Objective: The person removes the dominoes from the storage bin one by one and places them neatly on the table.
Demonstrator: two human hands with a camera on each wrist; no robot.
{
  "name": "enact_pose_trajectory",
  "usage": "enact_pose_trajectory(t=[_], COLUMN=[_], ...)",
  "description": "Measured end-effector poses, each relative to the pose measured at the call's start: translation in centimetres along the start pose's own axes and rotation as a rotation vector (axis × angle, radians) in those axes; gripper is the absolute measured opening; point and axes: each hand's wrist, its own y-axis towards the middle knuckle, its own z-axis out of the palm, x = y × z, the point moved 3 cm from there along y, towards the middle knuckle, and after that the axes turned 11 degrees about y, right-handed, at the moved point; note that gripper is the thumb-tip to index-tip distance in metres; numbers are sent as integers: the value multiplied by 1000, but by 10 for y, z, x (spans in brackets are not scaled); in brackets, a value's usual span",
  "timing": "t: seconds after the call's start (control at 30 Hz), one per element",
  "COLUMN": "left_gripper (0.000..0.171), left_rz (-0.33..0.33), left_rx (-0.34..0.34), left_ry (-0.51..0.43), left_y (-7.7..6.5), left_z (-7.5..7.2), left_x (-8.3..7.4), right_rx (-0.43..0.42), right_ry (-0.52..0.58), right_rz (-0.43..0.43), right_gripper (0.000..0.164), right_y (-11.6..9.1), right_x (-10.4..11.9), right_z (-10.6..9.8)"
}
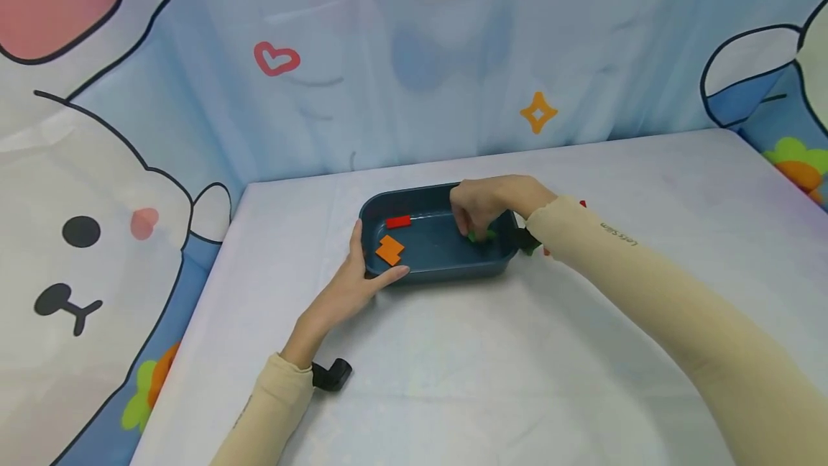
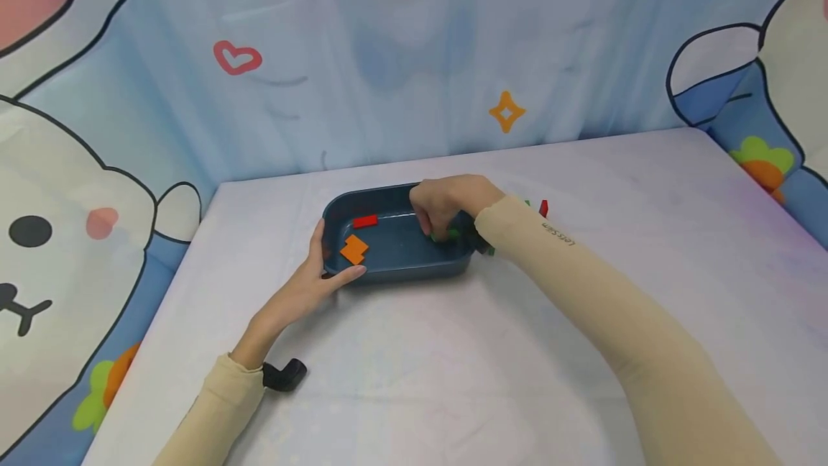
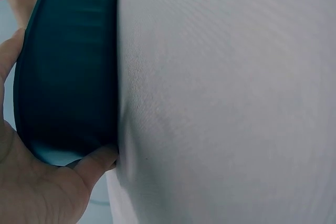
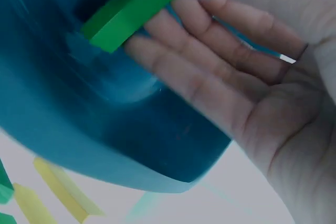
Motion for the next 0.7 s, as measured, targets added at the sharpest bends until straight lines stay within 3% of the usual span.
enact_pose_trajectory(t=[0.13,0.3,0.5,0.7], left_gripper=[122,119,119,117], left_rz=[12,17,18,17], left_rx=[-4,6,7,8], left_ry=[3,4,11,4], left_y=[2,3,-2,-7], left_z=[0,0,-2,-8], left_x=[0,-1,-1,3], right_rx=[-31,-172,-354,-506], right_ry=[74,223,512,701], right_rz=[-92,-237,-411,-563], right_gripper=[15,17,23,25], right_y=[-5,-24,-70,-124], right_x=[0,0,0,-13], right_z=[0,-3,-7,-6])
